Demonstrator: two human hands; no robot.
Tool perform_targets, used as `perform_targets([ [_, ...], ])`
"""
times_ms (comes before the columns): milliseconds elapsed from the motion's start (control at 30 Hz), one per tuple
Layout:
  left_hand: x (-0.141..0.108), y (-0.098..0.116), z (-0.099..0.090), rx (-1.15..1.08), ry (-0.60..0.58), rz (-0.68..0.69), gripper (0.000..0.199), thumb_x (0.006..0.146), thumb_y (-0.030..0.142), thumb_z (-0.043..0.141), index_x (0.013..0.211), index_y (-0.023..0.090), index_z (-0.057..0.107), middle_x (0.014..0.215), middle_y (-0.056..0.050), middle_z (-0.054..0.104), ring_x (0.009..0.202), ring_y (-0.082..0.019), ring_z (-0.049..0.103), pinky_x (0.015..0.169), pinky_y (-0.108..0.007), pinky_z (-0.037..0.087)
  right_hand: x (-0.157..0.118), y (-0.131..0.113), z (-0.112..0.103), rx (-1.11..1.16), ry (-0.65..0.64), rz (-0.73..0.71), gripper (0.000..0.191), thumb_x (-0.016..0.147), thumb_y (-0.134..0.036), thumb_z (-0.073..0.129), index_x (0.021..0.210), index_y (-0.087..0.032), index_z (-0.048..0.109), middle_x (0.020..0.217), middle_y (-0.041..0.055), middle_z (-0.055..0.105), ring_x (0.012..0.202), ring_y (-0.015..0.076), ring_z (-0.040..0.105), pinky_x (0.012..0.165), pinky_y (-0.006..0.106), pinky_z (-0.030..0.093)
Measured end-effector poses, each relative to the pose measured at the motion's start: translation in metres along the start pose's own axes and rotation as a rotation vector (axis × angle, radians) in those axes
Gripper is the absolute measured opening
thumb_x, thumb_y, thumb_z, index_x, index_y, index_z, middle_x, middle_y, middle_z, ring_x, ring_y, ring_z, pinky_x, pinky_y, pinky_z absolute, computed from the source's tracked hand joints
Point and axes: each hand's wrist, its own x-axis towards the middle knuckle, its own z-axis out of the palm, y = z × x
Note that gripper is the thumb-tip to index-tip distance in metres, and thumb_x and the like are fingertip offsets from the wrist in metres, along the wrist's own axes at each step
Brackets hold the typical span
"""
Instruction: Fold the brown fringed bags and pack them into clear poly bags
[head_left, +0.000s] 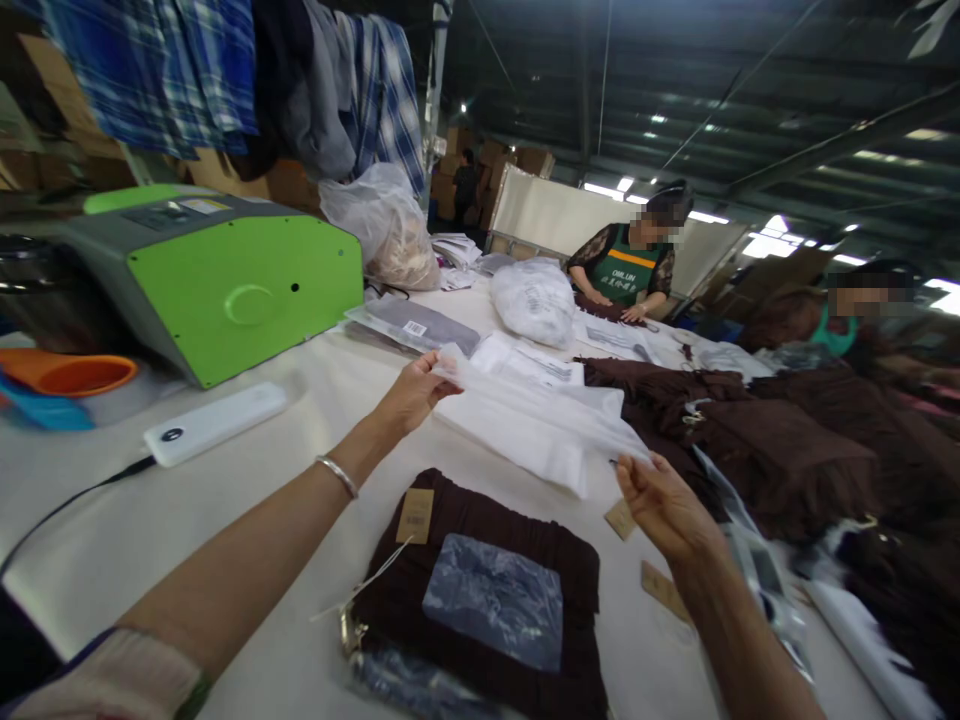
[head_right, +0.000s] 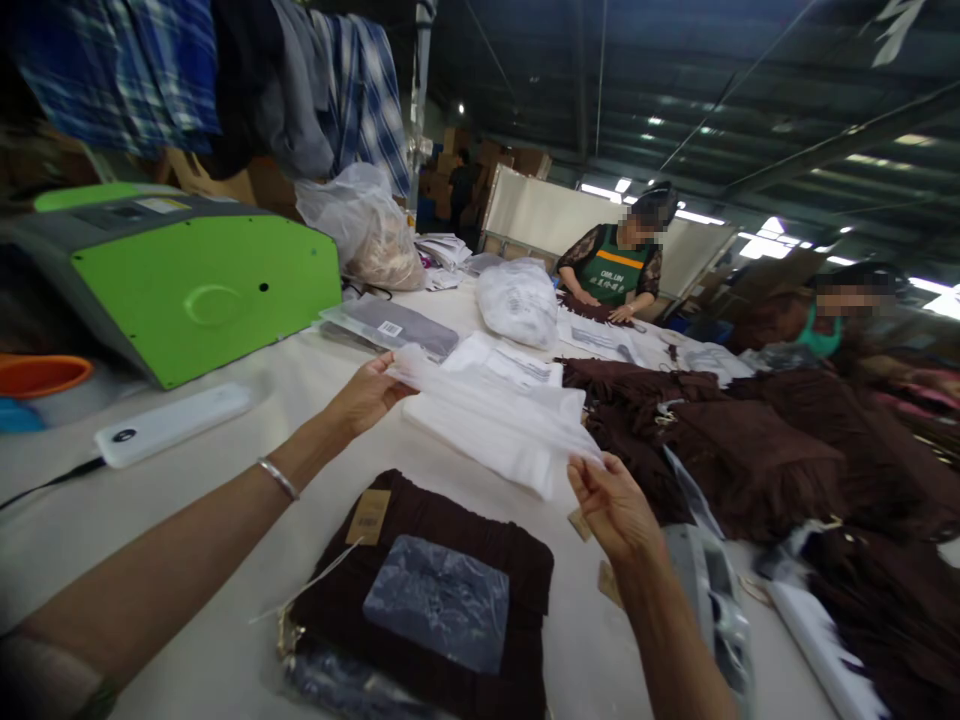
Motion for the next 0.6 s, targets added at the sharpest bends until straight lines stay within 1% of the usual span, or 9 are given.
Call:
perform_targets([
  [33, -0.005, -0.004, 0.0, 0.023, -0.036, 0.012, 0.026, 0.078, 0.036, 0.066, 0.094, 0.017, 0.061, 0.085, 0.0, 0.065, 0.073, -0.012, 0.061, 0.071, -0.024, 0.052, -0.003, 0.005, -0.002, 0.022, -0.013, 0.015, 0.048, 0.046, -0.029, 0.086, 0.075, -0.023, 0.048, 0.069, -0.0064, 0.063, 0.061, 0.0105, 0.062, 0.058, 0.022, 0.054],
  [100, -0.016, -0.019, -0.001, 0.118, -0.131, 0.022, 0.018, 0.075, 0.034, 0.067, 0.083, 0.018, 0.063, 0.077, 0.001, 0.064, 0.072, -0.013, 0.059, 0.072, -0.025, 0.05, -0.01, 0.022, -0.007, -0.007, -0.032, 0.042, 0.048, 0.045, -0.027, 0.088, 0.07, -0.022, 0.048, 0.067, -0.0056, 0.063, 0.061, 0.0128, 0.063, 0.061, 0.025, 0.056],
  [167, -0.026, -0.038, -0.003, 0.245, -0.24, 0.031, 0.01, 0.072, 0.028, 0.067, 0.071, 0.019, 0.064, 0.072, 0.001, 0.064, 0.074, -0.016, 0.058, 0.076, -0.027, 0.047, -0.017, 0.044, -0.014, -0.181, -0.032, 0.047, 0.045, 0.046, -0.029, 0.086, 0.065, -0.021, 0.046, 0.06, -0.0065, 0.06, 0.057, 0.0133, 0.061, 0.059, 0.025, 0.054],
  [233, -0.033, -0.055, -0.006, 0.369, -0.34, 0.048, 0.006, 0.07, 0.024, 0.064, 0.066, 0.02, 0.065, 0.072, 0.0, 0.064, 0.08, -0.019, 0.057, 0.083, -0.029, 0.045, -0.022, 0.063, -0.022, -0.406, -0.028, 0.033, 0.041, 0.051, -0.033, 0.082, 0.064, -0.022, 0.045, 0.056, -0.0075, 0.056, 0.054, 0.0131, 0.059, 0.054, 0.023, 0.049],
  [333, -0.041, -0.068, -0.013, 0.523, -0.467, 0.063, 0.011, 0.075, 0.024, 0.058, 0.065, 0.021, 0.062, 0.072, -0.001, 0.063, 0.083, -0.02, 0.056, 0.084, -0.029, 0.042, -0.029, 0.078, -0.037, -0.616, -0.04, 0.066, 0.034, 0.057, -0.037, 0.074, 0.067, -0.022, 0.045, 0.056, -0.0072, 0.056, 0.052, 0.013, 0.055, 0.049, 0.022, 0.042],
  [400, -0.047, -0.066, -0.017, 0.603, -0.522, 0.053, 0.019, 0.084, 0.028, 0.05, 0.069, 0.021, 0.06, 0.072, -0.001, 0.061, 0.077, -0.019, 0.056, 0.078, -0.028, 0.043, -0.034, 0.08, -0.044, -0.666, -0.058, 0.139, 0.03, 0.059, -0.039, 0.069, 0.07, -0.023, 0.046, 0.057, -0.0067, 0.056, 0.051, 0.0139, 0.055, 0.048, 0.022, 0.04],
  [467, -0.055, -0.057, -0.021, 0.684, -0.556, 0.027, 0.029, 0.092, 0.034, 0.039, 0.075, 0.021, 0.058, 0.074, -0.001, 0.061, 0.072, -0.018, 0.056, 0.074, -0.028, 0.043, -0.043, 0.079, -0.047, -0.693, -0.071, 0.195, 0.027, 0.063, -0.041, 0.065, 0.072, -0.024, 0.046, 0.056, -0.0067, 0.056, 0.05, 0.0147, 0.054, 0.047, 0.023, 0.041],
  [533, -0.063, -0.047, -0.023, 0.739, -0.553, -0.034, 0.038, 0.096, 0.041, 0.032, 0.076, 0.02, 0.057, 0.075, -0.001, 0.06, 0.07, -0.018, 0.056, 0.072, -0.028, 0.043, -0.054, 0.077, -0.047, -0.735, -0.073, 0.2, 0.026, 0.068, -0.046, 0.061, 0.072, -0.025, 0.045, 0.052, -0.007, 0.053, 0.047, 0.0146, 0.053, 0.046, 0.023, 0.04],
  [600, -0.072, -0.037, -0.024, 0.681, -0.545, -0.124, 0.042, 0.097, 0.045, 0.029, 0.078, 0.02, 0.058, 0.078, -0.002, 0.063, 0.073, -0.018, 0.057, 0.074, -0.028, 0.044, -0.066, 0.077, -0.046, -0.778, -0.07, 0.183, 0.028, 0.073, -0.052, 0.057, 0.071, -0.026, 0.046, 0.05, -0.0061, 0.052, 0.046, 0.0153, 0.052, 0.046, 0.023, 0.041],
])
